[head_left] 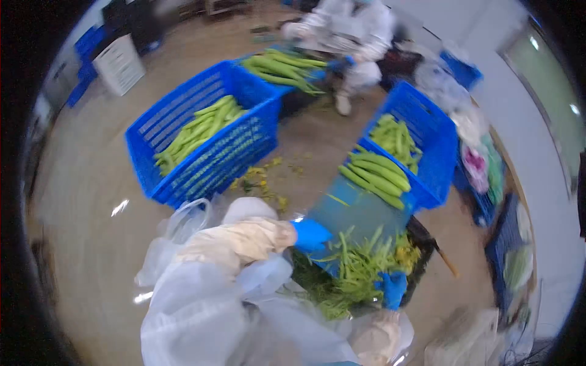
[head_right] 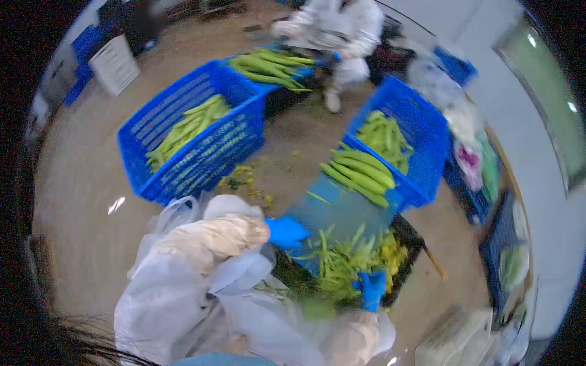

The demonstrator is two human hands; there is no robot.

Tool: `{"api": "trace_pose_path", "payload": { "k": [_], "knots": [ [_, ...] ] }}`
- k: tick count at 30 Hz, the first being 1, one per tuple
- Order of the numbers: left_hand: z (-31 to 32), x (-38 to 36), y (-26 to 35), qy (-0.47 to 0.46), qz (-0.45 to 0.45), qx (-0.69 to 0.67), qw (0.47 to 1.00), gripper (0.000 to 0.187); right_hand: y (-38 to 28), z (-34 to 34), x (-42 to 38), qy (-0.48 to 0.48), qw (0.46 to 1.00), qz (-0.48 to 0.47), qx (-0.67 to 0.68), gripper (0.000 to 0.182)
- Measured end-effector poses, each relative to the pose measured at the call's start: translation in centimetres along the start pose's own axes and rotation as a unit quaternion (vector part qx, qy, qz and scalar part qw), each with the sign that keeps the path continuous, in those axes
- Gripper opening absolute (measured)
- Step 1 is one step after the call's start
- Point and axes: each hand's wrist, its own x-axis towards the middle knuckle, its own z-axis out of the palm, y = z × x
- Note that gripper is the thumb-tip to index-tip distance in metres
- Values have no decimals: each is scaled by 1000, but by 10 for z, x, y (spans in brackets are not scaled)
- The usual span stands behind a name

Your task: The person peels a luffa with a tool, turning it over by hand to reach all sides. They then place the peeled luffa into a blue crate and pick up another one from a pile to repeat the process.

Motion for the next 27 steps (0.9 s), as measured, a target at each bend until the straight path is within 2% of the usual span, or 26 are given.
{"api": "trace_pose_path", "payload": {
  "k": [1,3,5,6,8,9,12,14,18,20,22,24,25,27],
  "knots": [
    [-9,5,5,16,2,-16,1000,37,8,-5,2,-9,999,-6,34,22],
    [-7,21,-12,122,64,97,986,32,-7,0,-4,-16,997,-22,66,21],
    [-1,42,-29,164,41,0,986,31,-16,0,-8,-10,993,-8,113,20],
    [1,57,-37,151,54,2,987,31,-18,1,-9,-3,993,-10,121,20],
    [-1,86,-53,190,10,98,977,22,-24,1,-13,8,989,-7,149,20],
    [-9,102,-56,184,19,100,978,22,-26,0,-14,7,986,-4,166,20],
    [-30,151,-65,222,-3,176,959,26,-25,-6,-13,29,986,-17,163,20],
    [-43,183,-72,292,-100,171,936,39,-24,-10,-14,43,982,-27,184,19],
    [-62,227,-80,317,-79,221,919,40,-28,-17,-16,75,981,-7,178,19],
    [-64,246,-83,316,-38,278,906,40,-25,-20,-16,56,982,-20,179,20],
    [-65,256,-81,284,-32,299,910,38,-27,-21,-18,62,978,-18,197,20],
    [-68,265,-84,286,-3,342,895,35,-31,-21,-21,53,981,-11,188,20],
    [-69,266,-86,305,33,352,884,28,-29,-22,-21,49,979,-16,198,20],
    [-70,269,-87,283,36,361,888,24,-27,-22,-20,45,977,-28,207,20]
  ]
}}
